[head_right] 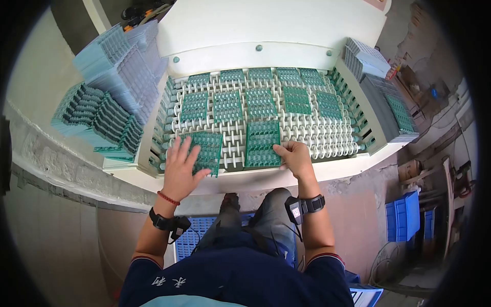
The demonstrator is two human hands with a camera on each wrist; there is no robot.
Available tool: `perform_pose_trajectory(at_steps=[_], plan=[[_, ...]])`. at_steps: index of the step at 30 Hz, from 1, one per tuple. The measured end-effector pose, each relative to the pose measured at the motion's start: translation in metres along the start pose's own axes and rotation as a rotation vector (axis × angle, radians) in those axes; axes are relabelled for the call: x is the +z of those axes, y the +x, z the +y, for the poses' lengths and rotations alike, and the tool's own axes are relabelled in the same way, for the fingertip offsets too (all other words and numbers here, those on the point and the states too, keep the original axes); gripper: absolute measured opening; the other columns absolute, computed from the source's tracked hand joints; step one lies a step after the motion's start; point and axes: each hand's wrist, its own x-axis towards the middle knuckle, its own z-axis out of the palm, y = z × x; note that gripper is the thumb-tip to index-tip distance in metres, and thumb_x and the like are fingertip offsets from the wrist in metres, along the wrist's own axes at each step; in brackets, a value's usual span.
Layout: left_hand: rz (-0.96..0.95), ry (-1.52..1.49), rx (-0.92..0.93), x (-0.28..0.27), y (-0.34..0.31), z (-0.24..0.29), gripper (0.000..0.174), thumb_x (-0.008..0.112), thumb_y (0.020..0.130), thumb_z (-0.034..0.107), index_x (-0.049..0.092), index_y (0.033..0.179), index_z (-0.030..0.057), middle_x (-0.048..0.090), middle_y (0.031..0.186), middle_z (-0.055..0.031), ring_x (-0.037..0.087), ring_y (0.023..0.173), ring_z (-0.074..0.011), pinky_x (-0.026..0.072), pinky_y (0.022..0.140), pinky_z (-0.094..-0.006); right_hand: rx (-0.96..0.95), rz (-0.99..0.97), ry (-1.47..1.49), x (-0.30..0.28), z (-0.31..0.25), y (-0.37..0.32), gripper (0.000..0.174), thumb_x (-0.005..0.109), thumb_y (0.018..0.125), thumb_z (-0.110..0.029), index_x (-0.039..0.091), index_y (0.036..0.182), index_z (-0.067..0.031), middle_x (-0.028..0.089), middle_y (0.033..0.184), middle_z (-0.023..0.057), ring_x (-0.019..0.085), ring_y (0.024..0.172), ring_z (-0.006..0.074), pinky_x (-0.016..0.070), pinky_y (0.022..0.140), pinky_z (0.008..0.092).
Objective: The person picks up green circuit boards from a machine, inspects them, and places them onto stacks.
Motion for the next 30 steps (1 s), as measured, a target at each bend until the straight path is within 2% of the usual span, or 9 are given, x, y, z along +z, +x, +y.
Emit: perform_pose_trajectory(at_steps=[1,5,8,13,22,24,26,28,30], plan=[[-0.15,-0.054,0.042,0.008,-0.004,0.003,0.065,0.063,0.078,0.043,0.045,0.125,0.002,0.04,0.134,-0.016,0.029,0.129,-0.0359,0.0175,0.103,-0.0583,0.003,0.01,0.0,-0.006,0.0,0.002,0.024,0.068,0.08,-0.017,0.062,0.074,0.0046,0.052,0.055,0.0008,0.046,0.041,0.0064,0.0407,0.035,0.0189],[-0.17,-0.013,0.069,0.025,0.002,0.027,0.064,0.055,0.083,0.046,0.044,0.127,0.0013,0.042,0.133,-0.0178,0.036,0.126,-0.0339,0.0133,0.104,-0.0577,-0.043,0.088,-0.224,-0.029,0.0,0.01,0.024,0.068,0.078,-0.017,0.063,0.074,0.006,0.055,0.056,0.0028,0.049,0.044,0.0079,0.0417,0.037,0.0223],[-0.211,-0.03,0.088,0.036,0.021,0.042,0.064,0.053,0.084,0.047,0.044,0.126,-0.0005,0.042,0.133,-0.0182,0.036,0.125,-0.0341,0.0133,0.105,-0.057,-0.063,0.111,-0.291,-0.043,-0.002,0.011,0.024,0.07,0.076,-0.018,0.064,0.074,0.0057,0.054,0.054,0.0031,0.05,0.045,0.008,0.0416,0.039,0.0248],[-0.343,-0.161,0.085,0.061,0.05,0.068,0.071,0.049,0.087,0.046,0.034,0.131,-0.0069,0.031,0.136,-0.0283,0.024,0.128,-0.0465,0.019,0.106,-0.0528,-0.046,0.176,-0.288,-0.071,0.001,0.017,0.024,0.071,0.075,-0.018,0.065,0.074,0.0051,0.053,0.053,0.0022,0.046,0.042,0.0076,0.0352,0.036,0.024],[-0.365,-0.281,0.061,0.076,0.083,0.11,0.076,0.049,0.086,0.048,0.028,0.133,-0.0081,0.026,0.137,-0.0324,0.017,0.131,-0.0466,0.0134,0.106,-0.0559,0.022,0.256,-0.248,-0.108,-0.004,0.022,0.025,0.072,0.074,-0.019,0.066,0.075,0.0051,0.051,0.053,0.0013,0.046,0.042,0.008,0.037,0.036,0.0228],[-0.345,-0.167,0.106,0.071,0.088,0.12,0.076,0.049,0.086,0.049,0.029,0.133,-0.0069,0.024,0.138,-0.0318,0.015,0.132,-0.0468,0.0125,0.106,-0.0563,0.005,0.307,-0.28,-0.119,-0.003,0.025,0.025,0.073,0.073,-0.019,0.066,0.074,0.005,0.052,0.052,0.002,0.046,0.042,0.0088,0.0364,0.035,0.0233],[-0.353,-0.129,0.155,0.07,0.096,0.132,0.074,0.048,0.085,0.051,0.031,0.134,-0.0019,0.023,0.141,-0.0259,0.013,0.134,-0.0425,0.012,0.106,-0.0567,0.016,0.301,-0.315,-0.131,-0.002,0.028,0.025,0.074,0.071,-0.019,0.065,0.072,0.0043,0.051,0.051,0.0025,0.046,0.041,0.0097,0.0368,0.036,0.0237],[-0.338,-0.213,0.405,0.078,0.102,0.143,0.071,0.048,0.085,0.052,0.032,0.136,0.0047,0.024,0.144,-0.0192,0.014,0.135,-0.0376,0.0125,0.106,-0.0566,0.006,0.327,-0.329,-0.137,0.005,0.033,0.025,0.075,0.07,-0.019,0.065,0.071,0.004,0.051,0.051,0.0031,0.046,0.04,0.0101,0.0372,0.037,0.0239],[-0.371,-0.182,0.429,0.085,0.109,0.15,0.069,0.046,0.085,0.053,0.032,0.137,0.0091,0.025,0.145,-0.0133,0.017,0.136,-0.0317,0.0123,0.107,-0.0556,0.036,0.33,-0.382,-0.145,0.005,0.038,0.025,0.075,0.07,-0.019,0.065,0.07,0.0039,0.052,0.051,0.0035,0.047,0.04,0.0102,0.0377,0.037,0.0241]])
